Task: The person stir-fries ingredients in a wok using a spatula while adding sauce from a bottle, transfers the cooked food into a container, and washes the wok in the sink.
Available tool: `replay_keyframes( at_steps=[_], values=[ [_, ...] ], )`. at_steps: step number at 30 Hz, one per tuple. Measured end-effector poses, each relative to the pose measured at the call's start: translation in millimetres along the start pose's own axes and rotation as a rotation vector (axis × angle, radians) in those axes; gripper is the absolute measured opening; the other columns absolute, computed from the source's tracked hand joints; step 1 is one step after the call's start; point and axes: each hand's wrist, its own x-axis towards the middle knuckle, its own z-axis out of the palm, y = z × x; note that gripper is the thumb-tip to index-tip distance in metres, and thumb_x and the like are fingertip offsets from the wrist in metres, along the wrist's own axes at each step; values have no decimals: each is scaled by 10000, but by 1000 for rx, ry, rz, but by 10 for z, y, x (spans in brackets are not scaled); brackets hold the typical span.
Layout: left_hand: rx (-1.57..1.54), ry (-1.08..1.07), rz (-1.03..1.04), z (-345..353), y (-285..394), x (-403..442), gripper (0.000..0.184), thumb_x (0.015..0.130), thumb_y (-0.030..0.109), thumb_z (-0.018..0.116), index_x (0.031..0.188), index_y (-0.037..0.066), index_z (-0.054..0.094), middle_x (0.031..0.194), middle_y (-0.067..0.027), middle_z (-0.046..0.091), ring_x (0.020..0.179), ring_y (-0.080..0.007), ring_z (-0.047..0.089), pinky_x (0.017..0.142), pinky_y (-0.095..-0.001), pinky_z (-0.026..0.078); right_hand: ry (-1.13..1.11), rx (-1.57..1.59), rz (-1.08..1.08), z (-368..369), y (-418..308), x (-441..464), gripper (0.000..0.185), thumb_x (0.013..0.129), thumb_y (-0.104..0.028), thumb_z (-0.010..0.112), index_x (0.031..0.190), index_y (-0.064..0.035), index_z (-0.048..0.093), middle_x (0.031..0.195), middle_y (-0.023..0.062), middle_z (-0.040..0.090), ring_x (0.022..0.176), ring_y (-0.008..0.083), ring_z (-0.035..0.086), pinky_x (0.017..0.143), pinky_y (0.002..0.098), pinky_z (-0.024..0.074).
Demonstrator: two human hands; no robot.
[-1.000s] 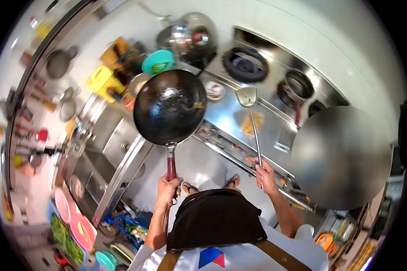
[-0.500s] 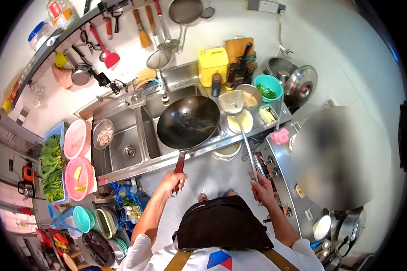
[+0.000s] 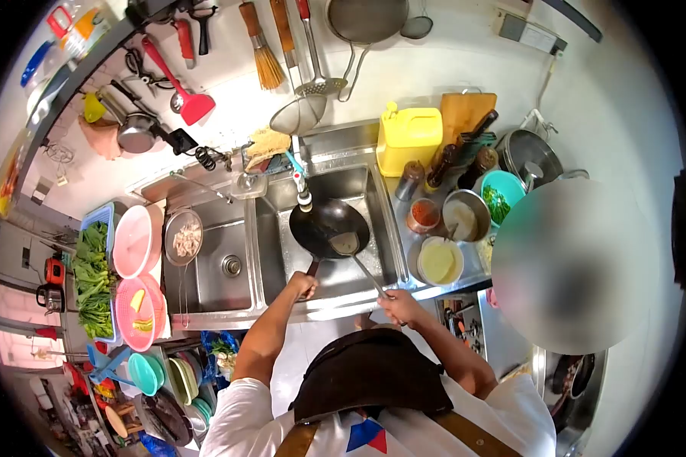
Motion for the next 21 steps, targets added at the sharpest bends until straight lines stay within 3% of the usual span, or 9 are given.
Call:
replay_keyframes(
  at_steps=[3,4,7,9,11,12,13,15,21],
  values=[
    [742,172,117,-281,-198,127,421,833,322,766,1016,-49,692,908,-183,723,810,-321,711,707,-434,554,5,-94,114,-59,-273,368,210,981,-226,593,893,-40,552,632,30,531,443,138,475,405,330,365],
    [766,249,52,-312,-236,116,513,825,441,749,1091,4,700,996,-184,734,983,-342,700,856,-414,539,-5,-123,107,-95,-253,542,214,980,-232,596,894,-41,552,636,37,537,453,149,484,417,338,377],
    [781,345,136,-448,-120,181,395,830,318,735,1100,31,708,1048,-196,725,993,-372,690,856,-428,545,-39,-134,123,-144,-185,1003,246,980,-269,596,910,-38,552,651,52,557,519,170,526,475,360,435],
    [581,527,532,-567,248,187,225,833,119,653,1038,40,703,991,-203,710,932,-395,681,826,-431,538,-24,-213,122,-120,-166,1268,248,984,-278,593,952,-34,563,660,48,551,539,169,527,481,364,432],
    [402,523,712,-656,1273,-304,173,814,-21,554,942,45,650,896,-199,654,877,-395,647,792,-442,517,-51,-167,183,-60,-395,1296,263,986,-288,597,994,-27,570,669,43,544,539,167,519,487,362,427],
    [324,575,1063,-660,1636,-413,151,807,-107,489,868,-10,588,817,-222,601,780,-432,609,723,-446,495,-60,-146,196,-53,-312,1441,276,990,-291,591,1025,-18,568,681,47,545,538,174,522,490,360,423],
    [248,515,1229,-637,1986,-514,158,794,-117,484,875,-15,573,830,-215,595,791,-428,599,732,-446,489,-84,-135,188,-29,-252,1569,283,993,-295,587,1040,-18,555,684,48,548,538,176,523,489,358,419],
    [481,352,1165,-637,2448,-499,191,810,-105,472,939,-10,577,868,-206,622,820,-415,612,759,-443,492,-77,-155,239,110,-216,1777,283,997,-297,581,1030,-18,550,691,46,552,538,174,528,484,354,414],
    [283,213,1239,-570,2672,-272,286,809,-87,492,1049,3,620,977,-199,687,944,-329,683,876,-405,531,-40,-30,195,692,-199,2088,272,982,-285,614,1016,-22,550,685,60,564,514,187,540,461,378,412]
  ],
)
